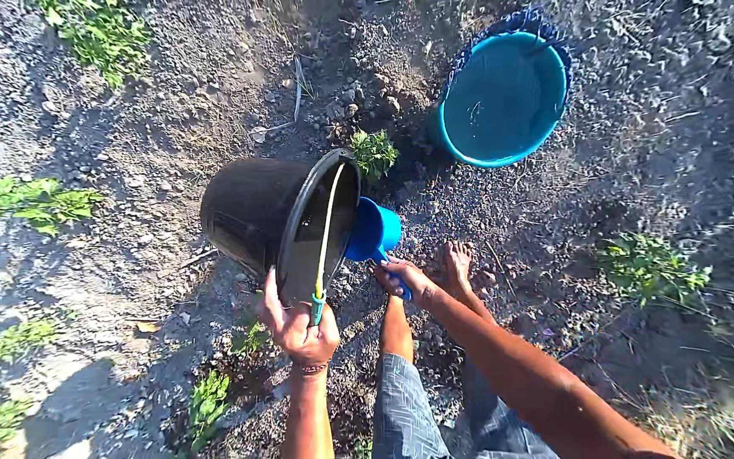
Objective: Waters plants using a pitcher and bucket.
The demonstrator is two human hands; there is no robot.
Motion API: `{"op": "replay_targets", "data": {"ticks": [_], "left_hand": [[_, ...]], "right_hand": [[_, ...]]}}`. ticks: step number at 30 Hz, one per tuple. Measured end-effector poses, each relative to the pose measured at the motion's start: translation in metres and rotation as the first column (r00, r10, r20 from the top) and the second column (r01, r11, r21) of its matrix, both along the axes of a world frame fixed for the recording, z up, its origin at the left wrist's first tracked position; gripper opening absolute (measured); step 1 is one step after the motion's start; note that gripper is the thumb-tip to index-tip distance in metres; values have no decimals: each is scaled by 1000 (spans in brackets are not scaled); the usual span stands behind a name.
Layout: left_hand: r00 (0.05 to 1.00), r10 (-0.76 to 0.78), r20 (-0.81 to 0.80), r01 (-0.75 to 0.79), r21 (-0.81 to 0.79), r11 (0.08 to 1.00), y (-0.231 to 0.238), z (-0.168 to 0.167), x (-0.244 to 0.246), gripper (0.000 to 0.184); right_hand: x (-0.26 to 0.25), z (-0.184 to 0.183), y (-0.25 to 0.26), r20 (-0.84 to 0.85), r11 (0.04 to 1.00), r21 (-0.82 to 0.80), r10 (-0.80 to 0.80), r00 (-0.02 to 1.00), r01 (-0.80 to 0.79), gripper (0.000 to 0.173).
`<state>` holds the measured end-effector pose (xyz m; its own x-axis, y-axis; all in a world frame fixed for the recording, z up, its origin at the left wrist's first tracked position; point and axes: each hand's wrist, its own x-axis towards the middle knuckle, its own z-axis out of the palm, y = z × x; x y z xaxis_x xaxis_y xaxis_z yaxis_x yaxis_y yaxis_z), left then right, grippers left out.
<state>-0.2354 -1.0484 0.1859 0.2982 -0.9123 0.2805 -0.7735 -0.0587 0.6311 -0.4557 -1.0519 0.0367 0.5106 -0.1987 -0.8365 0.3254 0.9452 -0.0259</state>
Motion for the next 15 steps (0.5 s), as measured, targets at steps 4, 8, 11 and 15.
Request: {"op": "replay_targets", "data": {"ticks": [4, 8, 11, 15], "left_hand": [[991, -109, 78, 110, -6, 994, 5, 9, -22, 23], [980, -166, 107, 168, -14, 986, 0, 14, -35, 17], [977, -169, 130, 174, -32, 984, -2, 14, -48, 18], [974, -179, 141, 186, -37, 982, 2, 11, -66, 22]], "right_hand": [[-1, -18, -13, 110, 999, -38, -21, 994, 26, 24], [-10, -18, -42, 136, 995, -97, -11, 991, 25, 23], [-17, -19, -54, 135, 990, -136, -5, 991, 24, 24], [-28, -27, -52, 192, 985, -149, -57, 980, 87, 20]]}}
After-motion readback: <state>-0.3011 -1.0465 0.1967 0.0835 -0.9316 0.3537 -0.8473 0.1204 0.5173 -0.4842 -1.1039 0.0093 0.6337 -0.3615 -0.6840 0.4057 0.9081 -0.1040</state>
